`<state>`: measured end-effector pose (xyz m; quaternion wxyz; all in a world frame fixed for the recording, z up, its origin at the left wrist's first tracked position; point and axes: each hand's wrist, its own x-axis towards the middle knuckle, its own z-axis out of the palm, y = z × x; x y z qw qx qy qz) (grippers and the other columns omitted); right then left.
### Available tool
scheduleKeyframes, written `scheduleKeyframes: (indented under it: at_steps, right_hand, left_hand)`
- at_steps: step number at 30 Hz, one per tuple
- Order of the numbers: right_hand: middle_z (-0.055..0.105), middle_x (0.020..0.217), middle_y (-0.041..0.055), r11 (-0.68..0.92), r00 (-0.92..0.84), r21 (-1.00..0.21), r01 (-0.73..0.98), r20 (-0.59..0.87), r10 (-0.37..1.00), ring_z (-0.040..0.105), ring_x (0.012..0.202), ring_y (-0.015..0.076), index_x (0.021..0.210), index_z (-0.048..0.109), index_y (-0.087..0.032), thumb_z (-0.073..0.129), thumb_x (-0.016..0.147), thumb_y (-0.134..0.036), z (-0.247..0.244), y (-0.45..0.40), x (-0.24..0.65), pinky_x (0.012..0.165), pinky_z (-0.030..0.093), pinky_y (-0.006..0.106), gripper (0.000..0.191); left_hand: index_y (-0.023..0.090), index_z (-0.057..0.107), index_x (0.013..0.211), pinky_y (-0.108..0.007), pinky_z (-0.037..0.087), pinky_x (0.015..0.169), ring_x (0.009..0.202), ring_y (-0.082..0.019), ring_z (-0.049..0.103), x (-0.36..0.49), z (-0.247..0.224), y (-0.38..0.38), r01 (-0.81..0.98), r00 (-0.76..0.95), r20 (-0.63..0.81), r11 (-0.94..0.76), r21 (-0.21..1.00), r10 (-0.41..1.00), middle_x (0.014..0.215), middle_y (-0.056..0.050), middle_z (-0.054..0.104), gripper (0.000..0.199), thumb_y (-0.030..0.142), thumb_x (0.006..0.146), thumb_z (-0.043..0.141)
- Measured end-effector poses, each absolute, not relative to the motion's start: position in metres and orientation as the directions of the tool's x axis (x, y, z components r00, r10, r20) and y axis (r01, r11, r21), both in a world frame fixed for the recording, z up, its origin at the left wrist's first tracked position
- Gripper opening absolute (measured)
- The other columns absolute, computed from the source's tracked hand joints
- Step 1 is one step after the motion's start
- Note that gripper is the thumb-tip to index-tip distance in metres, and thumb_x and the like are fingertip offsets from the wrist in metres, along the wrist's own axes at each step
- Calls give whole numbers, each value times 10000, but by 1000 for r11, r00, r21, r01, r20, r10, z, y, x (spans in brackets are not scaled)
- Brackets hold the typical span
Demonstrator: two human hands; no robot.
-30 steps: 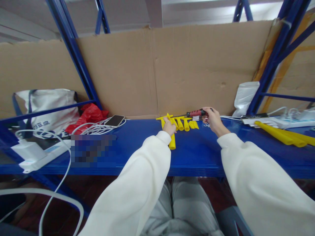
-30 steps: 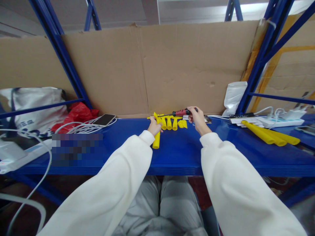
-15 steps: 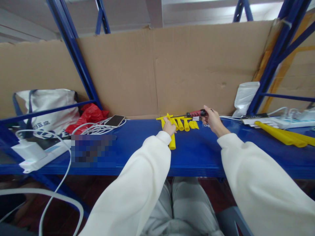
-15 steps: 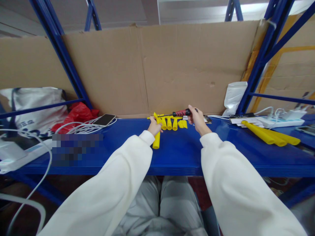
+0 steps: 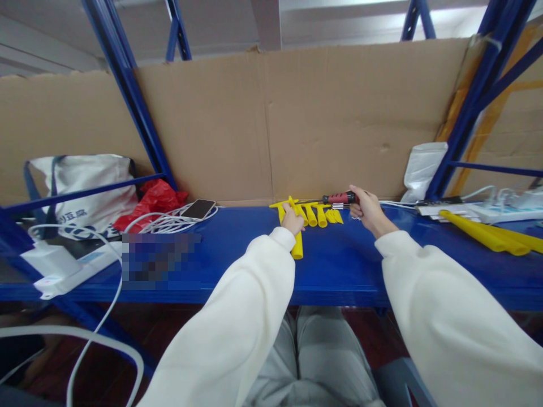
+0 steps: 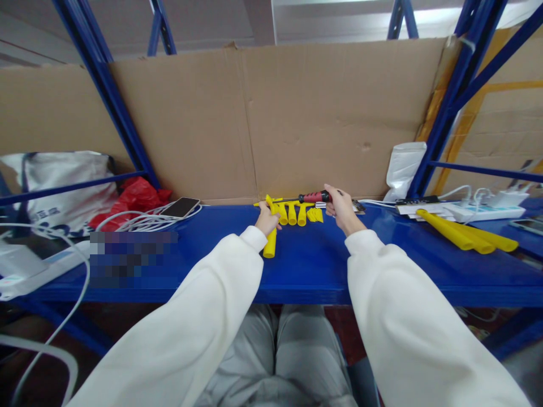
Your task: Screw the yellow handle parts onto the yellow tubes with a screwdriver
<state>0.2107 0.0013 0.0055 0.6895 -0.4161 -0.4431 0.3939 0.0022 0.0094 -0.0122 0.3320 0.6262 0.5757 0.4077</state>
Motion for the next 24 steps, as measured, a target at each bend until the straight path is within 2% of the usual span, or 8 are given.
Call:
scheduleKeyframes:
  at_steps: [3, 8, 11, 15, 21, 24]
  right_hand:
    - [345, 426, -115, 355, 358, -902, -244, 257, 898, 318, 335, 62, 714, 443, -235, 817, 769, -406, 7, 3, 209, 329, 250, 181, 415]
    - [451, 512, -85, 427, 446, -863, -269, 281, 850, 409, 385, 82, 738, 445, -233, 769, 819, -394, 9, 8, 212, 348, 315, 191, 371]
    - [451, 513, -86, 451, 551, -877, -163, 298, 779, 390, 373, 82, 732, 436, -242, 710, 868, -403, 10, 10, 218, 356, 341, 209, 346]
    - [363, 466, -105, 417, 617, -909, -14, 321, 719, 358, 358, 90, 721, 420, -256, 688, 887, -427, 9, 10, 222, 348, 303, 217, 359]
    - [349, 445, -95, 309, 543, -941, 141, 334, 770, 325, 352, 76, 691, 433, -244, 669, 930, -373, 7, 5, 211, 345, 268, 217, 359]
    - [353, 444, -86, 224, 469, -953, 204, 296, 832, 331, 350, 78, 692, 446, -234, 623, 970, -348, 6, 2, 207, 340, 259, 217, 348]
  left_hand:
    - [138, 310, 1391, -243, 532, 572, 594, -124, 658, 3, -12, 9, 446, 17, 113, -108, 889, 993, 1075, -143, 695, 452, 93, 977, 486]
    - [154, 319, 1407, -257, 552, 585, 556, -113, 640, 2, -13, 9, 467, 53, 127, -137, 874, 990, 1048, -107, 685, 460, 111, 979, 483]
    - [146, 332, 1407, -265, 557, 613, 540, -118, 632, 2, -14, 10, 489, 61, 131, -144, 860, 990, 972, -76, 683, 460, 116, 976, 486]
    - [154, 336, 1400, -278, 566, 653, 551, -137, 646, 1, -14, 10, 512, 61, 131, -144, 847, 989, 893, -53, 687, 454, 119, 970, 478]
    - [180, 325, 1404, -318, 593, 669, 573, -152, 670, 3, -16, 10, 513, 60, 147, -157, 844, 987, 893, -45, 686, 460, 149, 969, 471]
    - [183, 333, 1399, -307, 589, 661, 554, -140, 660, 4, -16, 10, 499, 69, 160, -173, 849, 985, 899, -34, 668, 465, 147, 964, 492]
